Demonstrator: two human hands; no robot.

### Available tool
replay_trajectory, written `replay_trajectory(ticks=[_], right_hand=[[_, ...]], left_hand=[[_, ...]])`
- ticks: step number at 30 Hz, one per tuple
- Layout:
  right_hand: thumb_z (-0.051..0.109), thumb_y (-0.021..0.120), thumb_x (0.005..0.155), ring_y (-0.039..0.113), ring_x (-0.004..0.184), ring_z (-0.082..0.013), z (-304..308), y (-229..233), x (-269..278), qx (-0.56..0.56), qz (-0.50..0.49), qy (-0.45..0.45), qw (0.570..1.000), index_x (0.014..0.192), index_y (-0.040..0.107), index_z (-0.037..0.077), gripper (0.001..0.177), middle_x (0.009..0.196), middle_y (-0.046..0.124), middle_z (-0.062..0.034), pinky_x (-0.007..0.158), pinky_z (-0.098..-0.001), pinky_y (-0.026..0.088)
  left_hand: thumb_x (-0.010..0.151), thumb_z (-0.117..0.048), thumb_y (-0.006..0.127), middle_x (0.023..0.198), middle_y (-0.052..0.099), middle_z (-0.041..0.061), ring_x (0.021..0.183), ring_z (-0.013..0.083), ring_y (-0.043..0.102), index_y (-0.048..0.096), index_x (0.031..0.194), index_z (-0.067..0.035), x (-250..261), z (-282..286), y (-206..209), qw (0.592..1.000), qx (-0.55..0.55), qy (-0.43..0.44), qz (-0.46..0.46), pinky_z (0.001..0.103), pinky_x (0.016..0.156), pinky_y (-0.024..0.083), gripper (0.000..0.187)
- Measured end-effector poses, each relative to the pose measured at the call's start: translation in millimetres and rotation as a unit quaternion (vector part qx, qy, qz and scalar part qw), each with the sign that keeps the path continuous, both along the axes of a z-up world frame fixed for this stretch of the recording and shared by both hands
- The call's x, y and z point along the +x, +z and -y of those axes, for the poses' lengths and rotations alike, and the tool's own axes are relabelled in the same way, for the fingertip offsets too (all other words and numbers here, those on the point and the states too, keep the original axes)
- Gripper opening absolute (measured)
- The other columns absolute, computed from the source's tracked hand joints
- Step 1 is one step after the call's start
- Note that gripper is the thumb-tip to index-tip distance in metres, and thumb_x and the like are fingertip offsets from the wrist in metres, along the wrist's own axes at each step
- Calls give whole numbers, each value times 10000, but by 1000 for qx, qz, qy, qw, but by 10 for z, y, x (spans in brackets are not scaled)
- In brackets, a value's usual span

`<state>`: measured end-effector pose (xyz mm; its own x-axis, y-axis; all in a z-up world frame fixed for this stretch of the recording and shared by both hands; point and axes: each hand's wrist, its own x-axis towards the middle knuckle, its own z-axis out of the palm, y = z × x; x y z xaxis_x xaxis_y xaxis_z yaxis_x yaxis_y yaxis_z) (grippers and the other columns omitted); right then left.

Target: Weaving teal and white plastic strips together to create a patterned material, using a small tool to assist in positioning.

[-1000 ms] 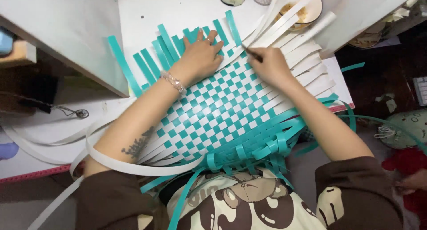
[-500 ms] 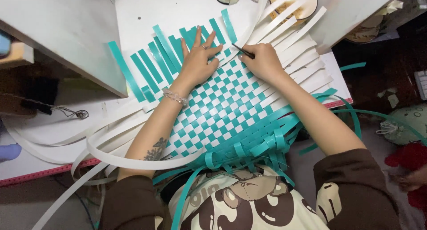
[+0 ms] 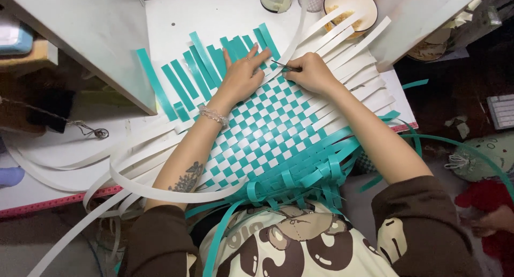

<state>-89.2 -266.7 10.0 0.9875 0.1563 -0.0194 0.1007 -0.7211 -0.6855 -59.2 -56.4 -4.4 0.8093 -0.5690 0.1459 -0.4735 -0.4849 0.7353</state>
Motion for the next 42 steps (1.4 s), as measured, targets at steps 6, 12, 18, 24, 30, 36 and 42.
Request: replay_trajectory(ticks=[6, 12, 18, 24, 30, 36, 42], right_hand=[[163, 662, 853, 423, 575, -35, -6, 95, -1, 32, -50, 38, 998, 855, 755, 141, 95, 601, 561, 84, 573, -229, 367], [141, 667, 859, 374, 538, -61, 14, 105, 6, 40, -77, 41, 995, 691, 672, 118, 170, 538, 488, 69, 554, -231, 344], [115, 628, 829, 369, 541, -66, 19, 173, 11, 42, -108, 42, 992, 969, 765, 136, 196, 572, 523, 66, 534, -224, 333], [100, 575, 833, 548, 575, -159, 134, 254, -88, -84, 52, 23, 995, 896, 756, 96, 192, 671, 671, -24, 535, -316, 406], [110, 540, 894, 521, 499, -192, -105, 445, -522, -197, -71, -18, 978, 1014, 734, 77, 231, 638, 639, -60, 435, -304, 433], [78, 549, 787, 470, 410, -202, -222, 184, -518, -140, 38, 38, 989, 900, 754, 52, 236, 515, 597, -58, 391, -303, 394], [45, 534, 817, 409, 387, -116, -453, 534, -503, -46, -35, 110, 992, 740, 712, 50, 194, 490, 560, -23, 415, -242, 353]], left_hand=[[862, -51, 362, 1589, -30, 58, 1484, 283, -32, 178, 1531, -147, -54, -5, 220, 999, 44, -21, -12, 669, 1077, -137, 700], [881, -70, 288, 1566, 136, 28, 1445, 290, -29, 406, 1448, -192, -83, 28, 261, 995, 81, -56, 1, 707, 1013, -179, 592], [893, -143, 251, 1523, 296, 26, 1434, 257, 139, 437, 1409, -173, -130, 97, 315, 987, 152, -49, 15, 735, 981, -163, 548], [916, -179, 241, 1489, 365, 36, 1420, 265, 196, 493, 1366, -192, -123, 82, 286, 991, 129, -37, 23, 728, 988, -160, 515], [905, -162, 237, 1470, 388, 57, 1407, 270, 213, 526, 1338, -158, -132, 76, 307, 992, 116, -34, 25, 724, 987, -155, 520], [897, -166, 246, 1473, 384, 49, 1404, 262, 215, 514, 1337, -164, -120, 66, 273, 992, 117, -30, 30, 729, 988, -136, 514], [921, -543, 234, 1501, 333, 48, 1414, 276, 182, 459, 1392, -205, -110, 47, 296, 989, 135, -50, 42, 737, 968, -149, 622]])
